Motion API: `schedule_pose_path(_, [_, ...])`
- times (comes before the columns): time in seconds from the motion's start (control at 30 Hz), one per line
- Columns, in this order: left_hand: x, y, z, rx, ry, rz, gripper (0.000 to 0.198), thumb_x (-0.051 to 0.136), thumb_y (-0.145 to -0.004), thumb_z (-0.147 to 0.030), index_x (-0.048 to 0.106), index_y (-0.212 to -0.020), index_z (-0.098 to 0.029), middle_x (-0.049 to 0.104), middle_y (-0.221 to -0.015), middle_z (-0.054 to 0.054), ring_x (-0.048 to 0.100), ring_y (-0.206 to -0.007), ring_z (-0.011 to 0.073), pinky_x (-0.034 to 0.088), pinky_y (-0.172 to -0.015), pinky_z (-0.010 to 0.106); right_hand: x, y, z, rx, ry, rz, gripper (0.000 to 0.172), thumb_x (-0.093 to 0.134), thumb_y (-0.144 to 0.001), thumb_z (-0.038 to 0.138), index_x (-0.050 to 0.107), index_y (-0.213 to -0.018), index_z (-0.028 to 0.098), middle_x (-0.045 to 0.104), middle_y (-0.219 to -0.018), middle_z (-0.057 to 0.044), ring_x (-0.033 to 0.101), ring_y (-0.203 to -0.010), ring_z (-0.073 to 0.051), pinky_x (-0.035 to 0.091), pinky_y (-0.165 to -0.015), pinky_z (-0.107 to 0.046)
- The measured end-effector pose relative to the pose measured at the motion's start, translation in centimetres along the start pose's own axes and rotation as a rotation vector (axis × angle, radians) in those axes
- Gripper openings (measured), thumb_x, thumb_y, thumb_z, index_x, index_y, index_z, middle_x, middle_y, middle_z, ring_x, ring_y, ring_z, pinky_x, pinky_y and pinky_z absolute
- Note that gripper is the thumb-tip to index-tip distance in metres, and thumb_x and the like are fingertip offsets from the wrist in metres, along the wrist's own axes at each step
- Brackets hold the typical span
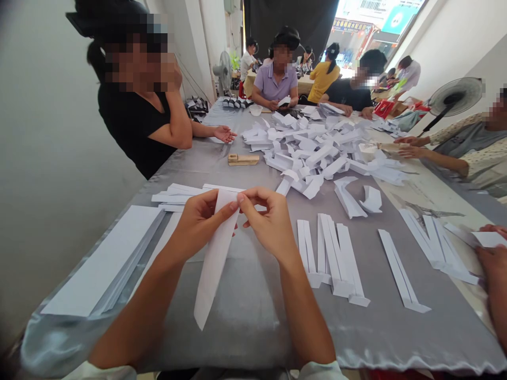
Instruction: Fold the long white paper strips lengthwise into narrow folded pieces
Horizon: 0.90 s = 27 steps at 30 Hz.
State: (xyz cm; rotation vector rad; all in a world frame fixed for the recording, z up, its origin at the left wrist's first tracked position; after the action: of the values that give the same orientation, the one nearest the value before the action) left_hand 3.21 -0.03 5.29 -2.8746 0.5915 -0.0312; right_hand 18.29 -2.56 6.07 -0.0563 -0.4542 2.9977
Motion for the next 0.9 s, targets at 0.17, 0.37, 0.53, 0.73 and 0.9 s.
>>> schedule_pose_path(0.17, [0.0,-0.2,0.3,-0.001,0.001,0.003,0.032,0.08,-0.094,-0.049,0.074,-0.092,-0.018,0.073,-0.086,0.003,0.063,-0.072,0.0156,0.045,-0.057,0.024,0.0,0.1,-0.2,0.003,0.011,-0.008,0.027,0.079,-0.094,0.047,0.079,-0.092,0.019,0.076,-0.09,-0.006,0.072,-0.085,-0.021,0.063,-0.052,-0.024])
schedule_pose_path(0.37, [-1.1,-0.2,0.1,-0.014,-0.128,-0.041,0.037,0.082,-0.09,-0.054,0.071,-0.092,-0.019,0.073,-0.082,0.004,0.068,-0.072,0.018,0.046,-0.056,0.025,0.2,0.2,-0.6,0.027,0.046,0.019,0.031,0.079,-0.093,0.051,0.078,-0.092,0.02,0.076,-0.09,-0.006,0.072,-0.085,-0.02,0.066,-0.057,-0.026])
schedule_pose_path(0.53, [-1.8,-0.3,-0.6,0.034,-0.113,-0.007,0.036,0.078,-0.094,-0.054,0.074,-0.089,-0.018,0.073,-0.091,0.006,0.068,-0.086,0.0195,0.052,-0.068,0.026,0.2,0.1,-0.9,0.027,0.068,0.031,0.033,0.075,-0.096,0.052,0.077,-0.092,0.02,0.075,-0.09,-0.005,0.072,-0.082,-0.019,0.066,-0.058,-0.026])
schedule_pose_path(0.73, [-2.0,-0.5,-0.1,0.04,0.006,-0.022,0.036,0.08,-0.093,-0.051,0.073,-0.084,-0.018,0.066,-0.078,0.002,0.061,-0.072,0.015,0.048,-0.064,0.026,0.5,0.1,-1.1,0.061,-0.011,0.068,0.034,0.081,-0.091,0.054,0.077,-0.091,0.02,0.074,-0.089,-0.005,0.071,-0.077,-0.018,0.065,-0.057,-0.026])
schedule_pose_path(0.9, [-2.4,-0.8,0.7,-0.02,0.107,-0.07,0.04,0.083,-0.09,-0.051,0.067,-0.076,-0.018,0.059,-0.071,-0.002,0.052,-0.064,0.0107,0.041,-0.059,0.023,0.4,0.0,-0.9,0.024,-0.024,0.041,0.033,0.07,-0.101,0.051,0.08,-0.109,0.021,0.076,-0.098,-0.007,0.072,-0.079,-0.017,0.065,-0.059,-0.027])
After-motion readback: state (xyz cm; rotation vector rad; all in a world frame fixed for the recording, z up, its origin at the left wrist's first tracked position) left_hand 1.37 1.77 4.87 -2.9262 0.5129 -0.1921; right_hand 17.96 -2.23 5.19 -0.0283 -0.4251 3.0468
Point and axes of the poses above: each hand's wrist, its own y-axis away from the middle knuckle, its own x-axis out of the palm, z = x × y, the point moved 7 cm from there along -y, towards the middle knuckle
